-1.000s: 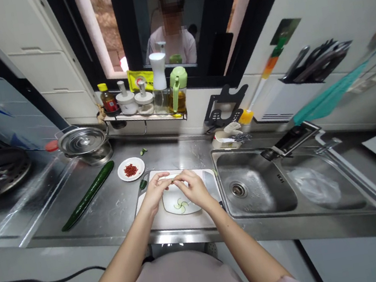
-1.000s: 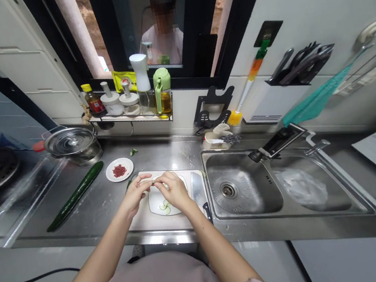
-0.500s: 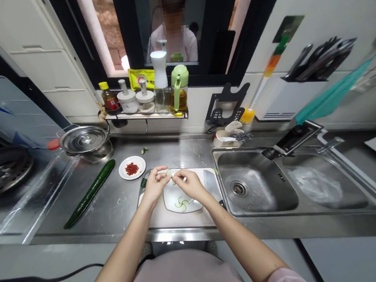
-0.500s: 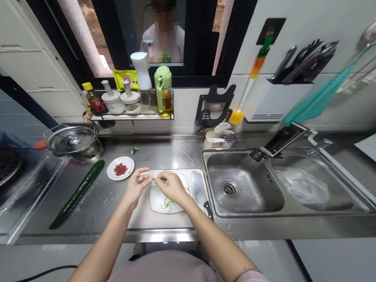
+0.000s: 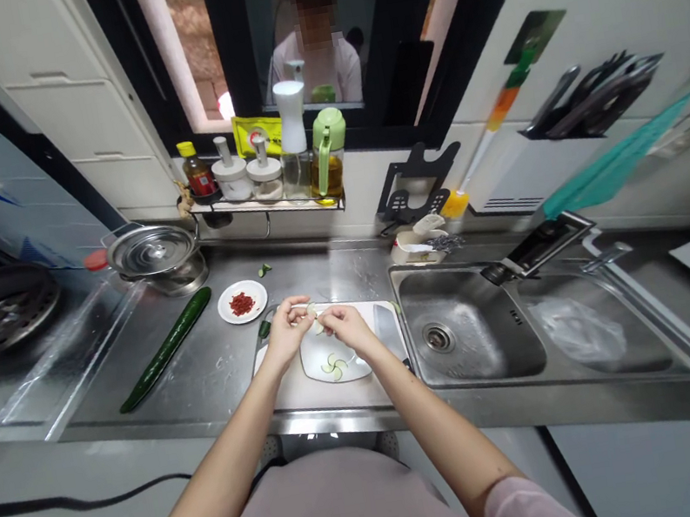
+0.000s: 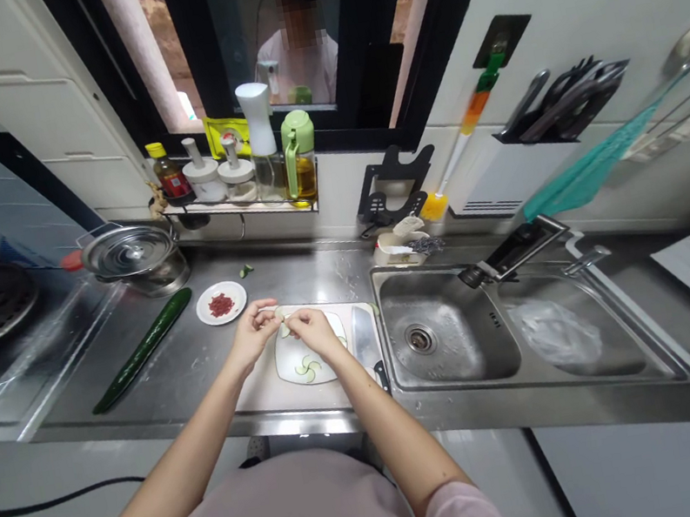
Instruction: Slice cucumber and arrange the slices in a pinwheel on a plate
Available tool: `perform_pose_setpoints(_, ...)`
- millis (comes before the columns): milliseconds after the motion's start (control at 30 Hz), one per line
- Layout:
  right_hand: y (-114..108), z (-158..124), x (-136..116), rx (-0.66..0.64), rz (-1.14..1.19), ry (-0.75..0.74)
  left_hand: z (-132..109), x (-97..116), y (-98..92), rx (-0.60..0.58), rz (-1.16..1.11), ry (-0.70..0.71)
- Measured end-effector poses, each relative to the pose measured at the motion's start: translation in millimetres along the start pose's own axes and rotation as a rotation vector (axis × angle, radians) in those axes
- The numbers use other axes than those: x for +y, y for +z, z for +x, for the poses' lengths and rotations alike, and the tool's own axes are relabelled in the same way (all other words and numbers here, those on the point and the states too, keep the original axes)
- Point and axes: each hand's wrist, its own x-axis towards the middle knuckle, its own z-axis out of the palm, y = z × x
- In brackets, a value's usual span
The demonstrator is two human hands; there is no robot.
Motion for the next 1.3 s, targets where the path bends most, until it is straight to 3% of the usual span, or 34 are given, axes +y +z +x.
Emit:
perform_pose_setpoints(200,-1,4,11,-0.030,-0.026,0.064,5,-16,-6.5,-0.017,0.027,-0.018)
perform_pose_setpoints(433,1,16,53,-0.076,-0.196,0.106,12,-55,-20.4,-0.072,0.108,-0.117)
perform_pose_setpoints(633,7,25,83,-0.048,-0.384,0.114,15,-82,-22.5,-0.054,0.308,-0.072)
perform_pose_setpoints(933,14,32,95,-0.037,-0.619,0.137,16,-91,-17.1,0.005,0.707,-0.048)
perform_pose_setpoints(1300,25,30,91,-0.036,-0.903,0.207,15,-90,-13.0,-0.090,1.068,-0.051)
